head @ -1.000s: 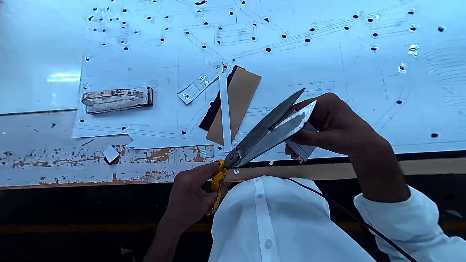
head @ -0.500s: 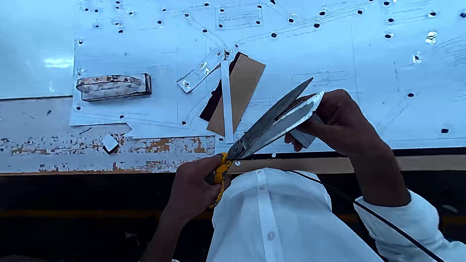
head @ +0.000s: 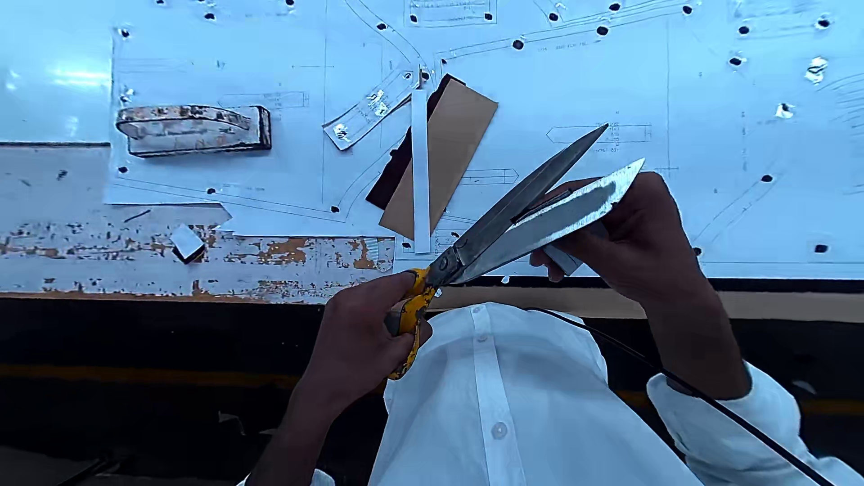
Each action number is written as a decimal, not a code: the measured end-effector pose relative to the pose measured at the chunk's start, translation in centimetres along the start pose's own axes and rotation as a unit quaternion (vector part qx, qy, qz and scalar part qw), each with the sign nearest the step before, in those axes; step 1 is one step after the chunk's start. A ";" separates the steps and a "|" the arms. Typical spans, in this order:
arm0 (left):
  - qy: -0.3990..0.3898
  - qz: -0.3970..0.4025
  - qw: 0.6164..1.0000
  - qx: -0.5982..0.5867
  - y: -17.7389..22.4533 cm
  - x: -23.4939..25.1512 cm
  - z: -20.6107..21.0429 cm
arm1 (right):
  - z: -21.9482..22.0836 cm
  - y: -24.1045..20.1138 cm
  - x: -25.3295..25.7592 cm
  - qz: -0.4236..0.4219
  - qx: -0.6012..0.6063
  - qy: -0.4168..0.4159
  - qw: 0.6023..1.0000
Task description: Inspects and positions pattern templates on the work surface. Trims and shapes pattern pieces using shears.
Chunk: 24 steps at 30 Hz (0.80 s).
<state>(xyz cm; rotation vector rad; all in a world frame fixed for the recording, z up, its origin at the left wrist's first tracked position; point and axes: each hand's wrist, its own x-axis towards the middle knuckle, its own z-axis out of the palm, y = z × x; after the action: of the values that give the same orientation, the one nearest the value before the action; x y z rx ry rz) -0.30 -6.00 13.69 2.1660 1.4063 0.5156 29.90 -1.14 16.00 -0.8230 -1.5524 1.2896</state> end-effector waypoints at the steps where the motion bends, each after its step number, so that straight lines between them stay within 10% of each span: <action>1: 0.003 0.004 1.000 0.001 0.0 0.0 0.1 | 0.1 0.1 0.0 -0.003 0.001 0.000 1.000; 24: 0.013 -0.001 1.000 -0.012 -1.9 -0.6 1.7 | 1.0 0.8 -0.5 0.036 0.013 0.037 0.999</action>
<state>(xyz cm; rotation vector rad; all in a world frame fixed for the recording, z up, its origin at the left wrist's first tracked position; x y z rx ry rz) -0.90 -6.23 11.17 2.1462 1.4095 0.5586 29.08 -1.77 15.10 -0.9062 -1.4569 1.3134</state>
